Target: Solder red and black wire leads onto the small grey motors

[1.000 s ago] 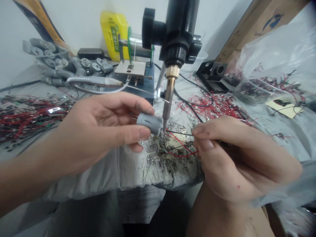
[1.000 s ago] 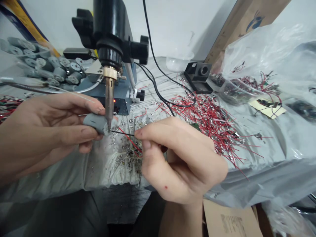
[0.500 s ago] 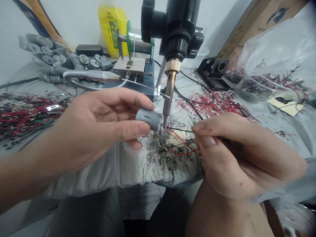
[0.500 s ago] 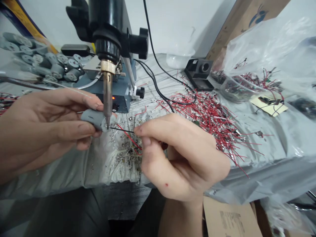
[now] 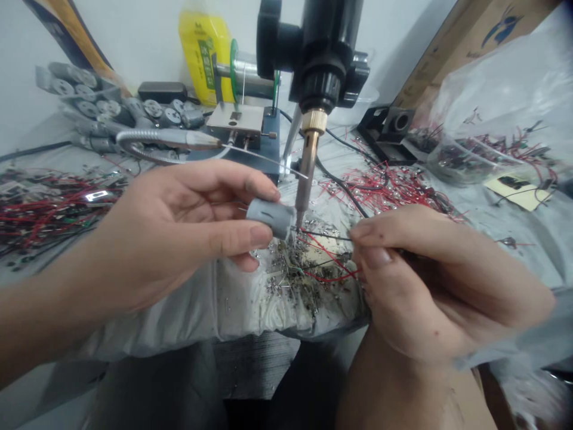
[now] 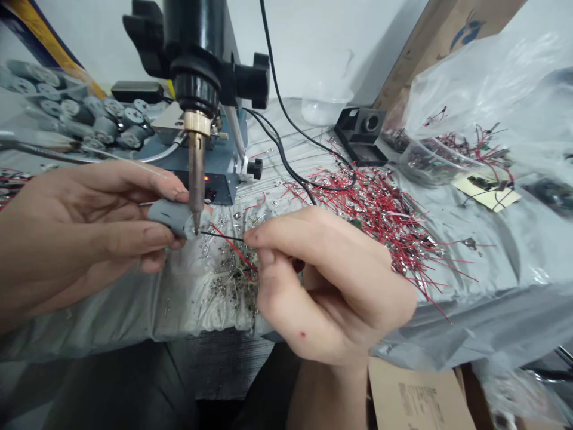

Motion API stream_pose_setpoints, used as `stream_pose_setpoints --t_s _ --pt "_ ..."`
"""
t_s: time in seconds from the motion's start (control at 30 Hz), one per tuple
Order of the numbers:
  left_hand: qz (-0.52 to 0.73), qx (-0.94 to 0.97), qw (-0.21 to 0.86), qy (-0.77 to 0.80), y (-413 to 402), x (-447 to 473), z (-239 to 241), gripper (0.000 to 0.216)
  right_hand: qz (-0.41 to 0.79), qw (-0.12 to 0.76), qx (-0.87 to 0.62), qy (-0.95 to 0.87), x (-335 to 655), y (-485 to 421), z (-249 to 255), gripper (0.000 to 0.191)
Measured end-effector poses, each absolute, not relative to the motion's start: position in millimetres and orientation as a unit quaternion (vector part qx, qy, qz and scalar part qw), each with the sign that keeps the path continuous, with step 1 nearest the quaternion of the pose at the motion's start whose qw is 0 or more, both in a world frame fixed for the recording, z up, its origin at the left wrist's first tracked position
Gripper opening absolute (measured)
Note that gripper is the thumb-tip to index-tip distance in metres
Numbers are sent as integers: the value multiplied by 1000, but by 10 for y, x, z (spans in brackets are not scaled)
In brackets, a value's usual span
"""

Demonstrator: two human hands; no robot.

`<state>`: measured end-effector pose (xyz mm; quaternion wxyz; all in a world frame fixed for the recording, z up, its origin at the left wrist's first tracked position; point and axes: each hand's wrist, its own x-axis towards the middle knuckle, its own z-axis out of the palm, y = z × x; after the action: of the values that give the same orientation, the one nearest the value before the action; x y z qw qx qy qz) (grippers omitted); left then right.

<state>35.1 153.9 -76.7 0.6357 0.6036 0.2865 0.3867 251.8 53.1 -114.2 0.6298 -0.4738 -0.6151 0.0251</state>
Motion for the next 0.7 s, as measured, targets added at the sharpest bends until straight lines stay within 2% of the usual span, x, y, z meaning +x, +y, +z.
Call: stream_pose_setpoints --t_s 0.7 --pt "370 623 632 277 1563 308 -769 28 11 628 -483 -610 2508 537 -1095 18"
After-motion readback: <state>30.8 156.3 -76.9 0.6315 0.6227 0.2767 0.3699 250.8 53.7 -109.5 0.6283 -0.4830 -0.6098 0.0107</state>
